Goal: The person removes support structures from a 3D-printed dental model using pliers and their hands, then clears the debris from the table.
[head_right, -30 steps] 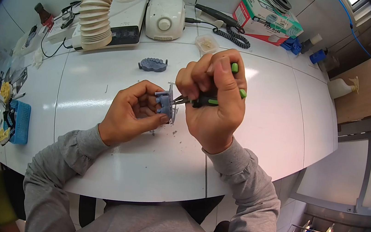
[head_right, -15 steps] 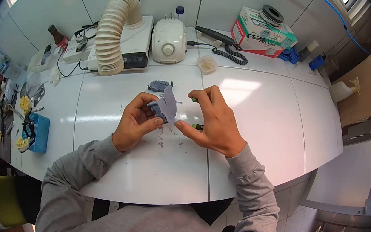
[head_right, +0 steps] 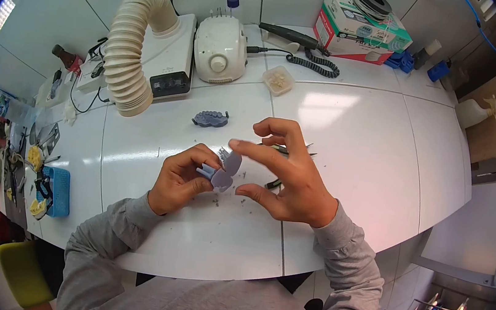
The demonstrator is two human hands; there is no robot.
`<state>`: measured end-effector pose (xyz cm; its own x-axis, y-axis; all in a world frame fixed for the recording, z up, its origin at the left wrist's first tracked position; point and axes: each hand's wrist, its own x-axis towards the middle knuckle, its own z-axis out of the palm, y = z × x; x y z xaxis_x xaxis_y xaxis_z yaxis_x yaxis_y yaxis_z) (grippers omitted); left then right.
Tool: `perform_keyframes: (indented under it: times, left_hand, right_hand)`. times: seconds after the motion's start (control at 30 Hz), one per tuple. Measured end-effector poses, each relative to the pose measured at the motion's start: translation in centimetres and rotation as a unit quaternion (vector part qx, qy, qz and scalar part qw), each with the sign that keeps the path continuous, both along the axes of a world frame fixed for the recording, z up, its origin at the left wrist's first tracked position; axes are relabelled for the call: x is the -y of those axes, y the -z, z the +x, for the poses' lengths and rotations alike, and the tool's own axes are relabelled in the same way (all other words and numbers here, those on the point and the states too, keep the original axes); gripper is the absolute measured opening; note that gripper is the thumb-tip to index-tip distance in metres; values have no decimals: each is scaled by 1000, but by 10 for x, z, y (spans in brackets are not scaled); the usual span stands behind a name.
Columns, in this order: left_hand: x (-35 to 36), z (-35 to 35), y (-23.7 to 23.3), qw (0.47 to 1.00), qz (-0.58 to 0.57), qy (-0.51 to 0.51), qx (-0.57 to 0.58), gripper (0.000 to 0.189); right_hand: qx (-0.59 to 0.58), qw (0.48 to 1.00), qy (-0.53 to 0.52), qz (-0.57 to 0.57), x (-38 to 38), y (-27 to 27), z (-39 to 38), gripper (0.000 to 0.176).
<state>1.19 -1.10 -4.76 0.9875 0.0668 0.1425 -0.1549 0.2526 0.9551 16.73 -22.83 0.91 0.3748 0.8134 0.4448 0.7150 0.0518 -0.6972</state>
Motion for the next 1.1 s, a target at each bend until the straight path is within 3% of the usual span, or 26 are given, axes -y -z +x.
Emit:
perform_keyframes:
  times: [0.1, 0.17, 0.2, 0.37, 0.53, 0.7, 1.1]
  left_hand:
    - [2, 0, 0, 1000, 26, 1, -3, 29]
    - [1, 1, 3, 994, 101, -10, 39, 30]
    - [1, 1, 3, 994, 99, -10, 35, 30]
    - [2, 1, -7, 963, 255, -40, 78, 28]
    - [2, -1, -13, 967, 249, -20, 56, 25]
    - [2, -1, -11, 979, 202, -9, 25, 23]
    - [1, 2, -10, 979, 196, -1, 47, 20]
  right_hand:
    - [42, 998, -38, -15, -3, 0, -9, 64]
    - [46, 998, -37, -27, -7, 5, -13, 62]
    - [50, 998, -31, -20, -9, 6, -14, 53]
    - [107, 994, -19, -28, -10, 3, -17, 42]
    - [151, 988, -22, -24, -11, 2, -16, 35]
    - [48, 998, -39, 12, -12, 12, -15, 32]
    - [4, 998, -49, 34, -18, 26, -25, 33]
